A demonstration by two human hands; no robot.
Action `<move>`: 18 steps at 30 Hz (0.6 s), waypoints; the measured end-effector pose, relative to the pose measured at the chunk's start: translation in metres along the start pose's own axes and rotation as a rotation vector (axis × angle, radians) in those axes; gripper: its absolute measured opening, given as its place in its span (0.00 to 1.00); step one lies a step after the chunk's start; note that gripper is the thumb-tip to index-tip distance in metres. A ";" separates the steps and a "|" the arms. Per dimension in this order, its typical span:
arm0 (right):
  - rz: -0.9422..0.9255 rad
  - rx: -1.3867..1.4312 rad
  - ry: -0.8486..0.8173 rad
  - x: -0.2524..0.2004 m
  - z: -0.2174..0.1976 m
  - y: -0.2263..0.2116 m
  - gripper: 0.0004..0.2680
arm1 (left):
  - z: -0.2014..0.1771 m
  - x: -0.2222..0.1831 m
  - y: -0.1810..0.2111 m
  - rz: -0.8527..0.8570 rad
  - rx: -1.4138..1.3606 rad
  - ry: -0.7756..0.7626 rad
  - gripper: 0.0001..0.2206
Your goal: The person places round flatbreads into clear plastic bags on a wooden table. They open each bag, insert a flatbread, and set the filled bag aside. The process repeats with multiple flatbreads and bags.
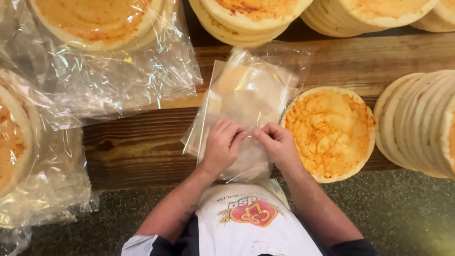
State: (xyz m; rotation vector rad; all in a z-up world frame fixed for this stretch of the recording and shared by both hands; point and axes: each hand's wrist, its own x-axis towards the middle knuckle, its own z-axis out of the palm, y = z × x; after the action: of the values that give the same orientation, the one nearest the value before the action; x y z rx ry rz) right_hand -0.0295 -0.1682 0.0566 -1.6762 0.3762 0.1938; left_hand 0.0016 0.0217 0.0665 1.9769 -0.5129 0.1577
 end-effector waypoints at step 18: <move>-0.387 -0.135 -0.174 -0.007 0.053 -0.040 0.12 | -0.051 0.036 0.023 -0.778 -0.284 -0.340 0.09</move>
State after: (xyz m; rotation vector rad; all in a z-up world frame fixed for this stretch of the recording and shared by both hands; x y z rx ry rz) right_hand -0.0169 -0.1107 0.0883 -1.8147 -0.0967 0.0769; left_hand 0.0295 0.0479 0.1206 1.7901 0.0530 -0.7062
